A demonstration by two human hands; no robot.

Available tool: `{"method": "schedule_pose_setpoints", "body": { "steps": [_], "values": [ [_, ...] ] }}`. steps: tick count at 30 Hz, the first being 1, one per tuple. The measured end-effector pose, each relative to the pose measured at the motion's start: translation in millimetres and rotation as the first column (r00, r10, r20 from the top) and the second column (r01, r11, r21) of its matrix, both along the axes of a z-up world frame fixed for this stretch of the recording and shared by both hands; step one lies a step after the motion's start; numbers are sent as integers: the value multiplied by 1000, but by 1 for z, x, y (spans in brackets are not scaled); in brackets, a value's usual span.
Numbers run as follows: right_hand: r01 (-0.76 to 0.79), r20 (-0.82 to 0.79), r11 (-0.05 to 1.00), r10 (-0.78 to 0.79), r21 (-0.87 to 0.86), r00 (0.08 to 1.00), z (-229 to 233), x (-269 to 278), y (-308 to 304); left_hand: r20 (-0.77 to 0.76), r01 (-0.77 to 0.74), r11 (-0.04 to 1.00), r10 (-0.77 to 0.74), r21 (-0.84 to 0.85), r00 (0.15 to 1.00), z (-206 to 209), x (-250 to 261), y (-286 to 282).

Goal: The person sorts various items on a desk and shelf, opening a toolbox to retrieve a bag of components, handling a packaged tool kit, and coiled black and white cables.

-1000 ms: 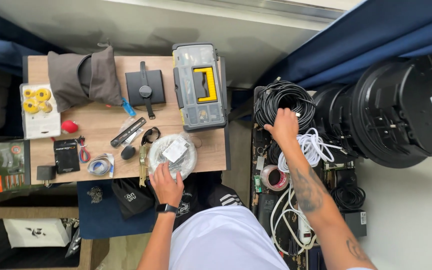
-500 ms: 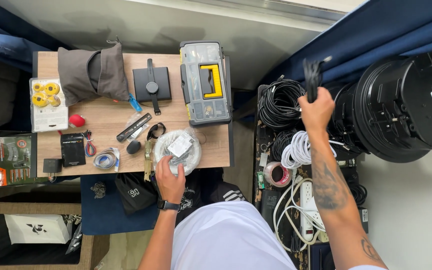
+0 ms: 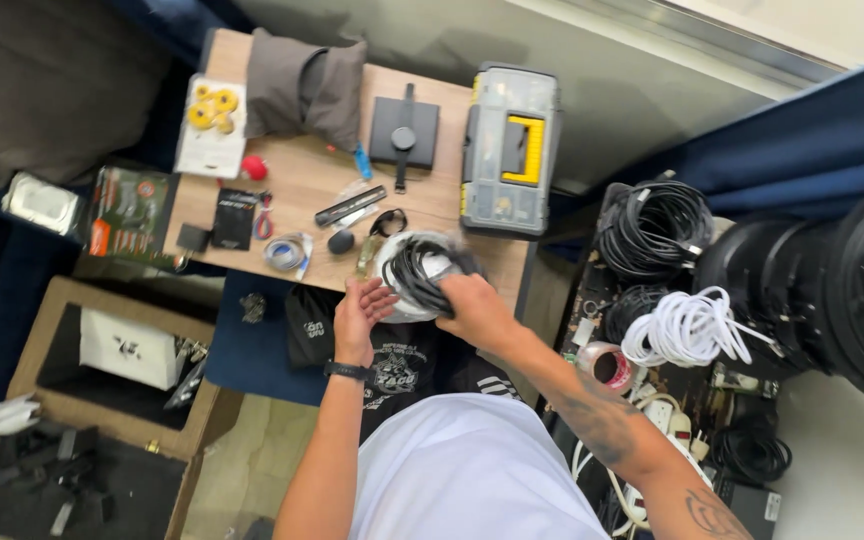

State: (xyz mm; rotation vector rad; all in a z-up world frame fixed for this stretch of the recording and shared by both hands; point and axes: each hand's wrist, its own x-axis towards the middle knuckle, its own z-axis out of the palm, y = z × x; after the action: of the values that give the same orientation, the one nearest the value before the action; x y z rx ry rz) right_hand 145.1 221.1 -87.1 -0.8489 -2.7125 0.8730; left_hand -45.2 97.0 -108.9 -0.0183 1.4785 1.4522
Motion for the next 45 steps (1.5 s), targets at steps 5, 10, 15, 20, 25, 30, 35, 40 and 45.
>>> {"method": "schedule_pose_setpoints", "body": {
  "steps": [5,10,15,20,25,30,35,40,45],
  "values": [
    [-233,162,869,179,436,970,-154,-6,-18,-426,70,967,-172,-244,888,-58,5,-10],
    [-280,258,886,191,369,947,-178,1,-26,-670,271,880,-473,-390,573,-84,36,-12],
    [204,-198,935,-150,290,969,-94,30,5,-738,297,851,-523,-433,426,-93,49,-12],
    [603,-264,658,-546,452,795,-35,147,113,-728,302,862,-506,-407,464,-57,53,-11],
    [557,208,624,-747,549,632,-85,229,189,-691,363,866,-496,-345,526,-31,60,9],
    [548,506,748,-661,375,554,-80,233,211,-688,364,876,-475,-315,549,-34,61,18],
    [682,379,657,-749,321,543,-47,242,223,-645,340,891,-453,-302,615,-35,54,9],
    [907,-52,411,-907,91,417,20,264,228,-621,289,905,-424,-311,659,-46,44,-2],
    [591,-233,757,-651,-280,723,120,193,130,-566,234,897,-421,-374,709,-65,41,-11]
  ]
}}
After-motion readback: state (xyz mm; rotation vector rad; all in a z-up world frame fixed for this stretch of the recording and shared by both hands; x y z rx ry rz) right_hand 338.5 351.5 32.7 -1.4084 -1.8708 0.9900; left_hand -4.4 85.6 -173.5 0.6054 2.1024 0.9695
